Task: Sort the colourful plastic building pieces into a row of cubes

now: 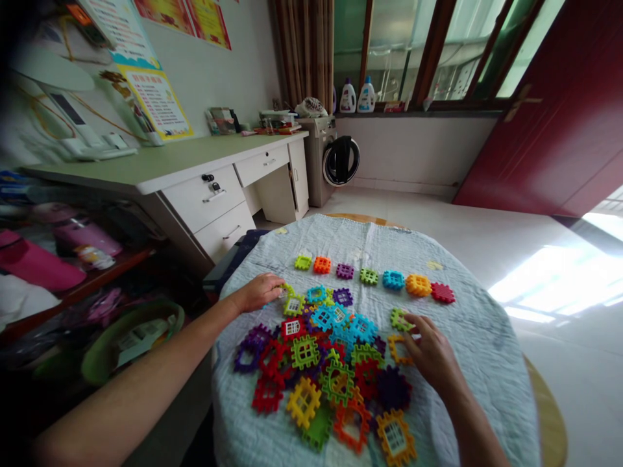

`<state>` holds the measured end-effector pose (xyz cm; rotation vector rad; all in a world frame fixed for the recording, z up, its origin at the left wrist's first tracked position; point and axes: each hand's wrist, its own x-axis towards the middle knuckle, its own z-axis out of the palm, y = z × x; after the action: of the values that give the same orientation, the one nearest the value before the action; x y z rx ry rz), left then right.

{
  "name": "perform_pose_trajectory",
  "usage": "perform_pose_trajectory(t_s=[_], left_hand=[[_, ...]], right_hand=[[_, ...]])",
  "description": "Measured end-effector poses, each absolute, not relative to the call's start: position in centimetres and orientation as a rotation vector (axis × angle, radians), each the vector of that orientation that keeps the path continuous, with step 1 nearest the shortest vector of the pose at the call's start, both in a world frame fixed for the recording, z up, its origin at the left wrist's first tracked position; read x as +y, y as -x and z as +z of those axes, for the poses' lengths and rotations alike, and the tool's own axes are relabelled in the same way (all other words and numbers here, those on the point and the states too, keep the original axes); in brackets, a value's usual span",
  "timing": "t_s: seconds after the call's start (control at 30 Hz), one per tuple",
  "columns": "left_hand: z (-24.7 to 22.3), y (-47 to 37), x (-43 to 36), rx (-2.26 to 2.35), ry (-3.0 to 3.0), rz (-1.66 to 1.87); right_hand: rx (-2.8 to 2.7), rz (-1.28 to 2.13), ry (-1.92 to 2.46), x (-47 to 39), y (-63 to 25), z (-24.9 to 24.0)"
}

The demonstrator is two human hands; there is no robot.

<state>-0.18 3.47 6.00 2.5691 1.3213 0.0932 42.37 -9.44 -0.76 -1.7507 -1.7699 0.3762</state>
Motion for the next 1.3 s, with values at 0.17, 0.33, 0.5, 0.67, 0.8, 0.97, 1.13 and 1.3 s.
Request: perform_pose_trajectory(t_s=[0.17,0.33,0.5,0.67,0.8,0.97,1.13,1.3], left_hand=[[5.0,-0.6,4.7,1.419,-2.505,0.105],[4.4,-1.2,4.0,1.65,-2.531,0.451],[4.1,-1.1,2.0,1.518,-2.572,0.449],[3.8,-1.2,1.0,1.397,-2.546,0.276],[4.3,-1.8,1.2,1.248,-2.551,0.193],[4.8,-2.5,1.5,1.154,-2.588,0.088],[4.8,-2.4,1.2,1.251,-2.579,0.189],[5.2,-0.7,1.9,1.511,-2.464,0.416]], right_hand=[[-1.774,0.365,1.74,-9.5,-42.2,-0.4],[-1.774,0.349,1.74,-9.5,-42.3,-0.3],[-1.786,0.346,1.731,-9.5,-42.3,-0.5],[-1.78,0.348,1.726,-9.5,-42.3,-0.6],[-1.784,0.365,1.749,-9.5,-42.4,-0.7],[-1.783,0.364,1.737,-9.5,-42.4,-0.6],[-1.777,0.356,1.723,-9.5,-42.3,-0.4],[-1.792,0.366,1.75,-9.4,-42.4,-0.6]])
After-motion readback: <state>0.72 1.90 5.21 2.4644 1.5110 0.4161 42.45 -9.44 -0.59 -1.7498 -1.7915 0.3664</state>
